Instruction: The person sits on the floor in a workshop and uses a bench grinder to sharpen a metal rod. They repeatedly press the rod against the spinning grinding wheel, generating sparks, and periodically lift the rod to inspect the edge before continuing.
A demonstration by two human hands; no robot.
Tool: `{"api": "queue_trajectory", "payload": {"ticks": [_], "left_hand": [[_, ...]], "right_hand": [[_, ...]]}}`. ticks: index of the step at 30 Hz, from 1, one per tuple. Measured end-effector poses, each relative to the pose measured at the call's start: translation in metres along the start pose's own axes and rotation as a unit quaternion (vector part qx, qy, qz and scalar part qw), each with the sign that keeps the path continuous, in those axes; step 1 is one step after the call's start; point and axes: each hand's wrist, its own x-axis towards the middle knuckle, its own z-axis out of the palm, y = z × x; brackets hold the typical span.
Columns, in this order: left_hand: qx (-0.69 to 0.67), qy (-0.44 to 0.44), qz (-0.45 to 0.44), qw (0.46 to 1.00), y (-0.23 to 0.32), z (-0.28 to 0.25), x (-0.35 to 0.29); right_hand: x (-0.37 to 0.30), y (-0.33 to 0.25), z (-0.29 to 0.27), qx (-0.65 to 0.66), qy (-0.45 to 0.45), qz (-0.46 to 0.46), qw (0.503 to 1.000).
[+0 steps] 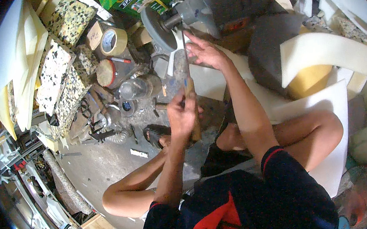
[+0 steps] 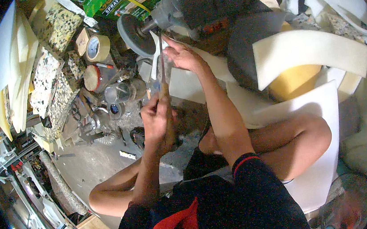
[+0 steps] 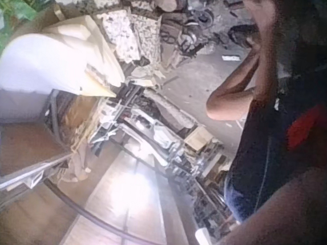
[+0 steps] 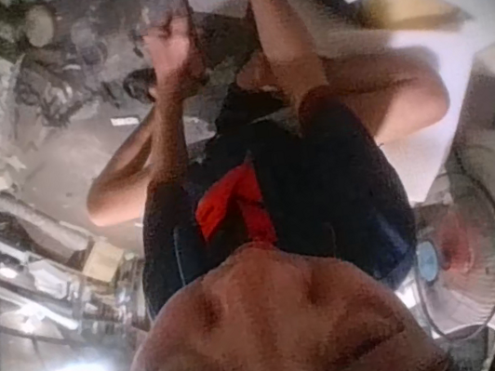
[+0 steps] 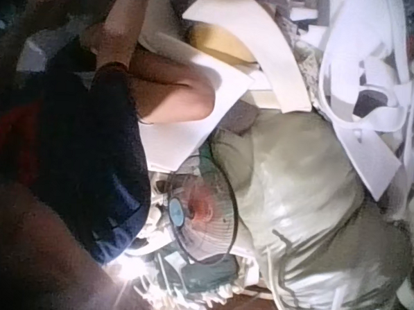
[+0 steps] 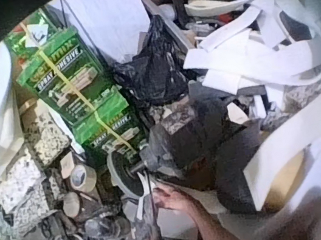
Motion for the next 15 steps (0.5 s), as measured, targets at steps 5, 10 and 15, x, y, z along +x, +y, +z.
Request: {"api": "queue_trajectory", "payload": {"ticks": [5, 10, 15], "left_hand": [[-0.021, 0.028, 0.018, 0.999, 0.022, 0.012, 0.052], [-0.021, 0.032, 0.043, 0.998, 0.017, 0.01, 0.078], [-0.029, 0.048, 0.052, 0.997, 0.015, 0.01, 0.082]], "right_hand": [[0.031, -0.004, 0.0, -0.028, 0.013, -0.045, 0.999], [0.045, -0.005, 0.003, -0.042, 0.008, -0.043, 0.998], [0.044, -0.01, 0.008, -0.034, -0.019, -0.003, 0.999]]}}
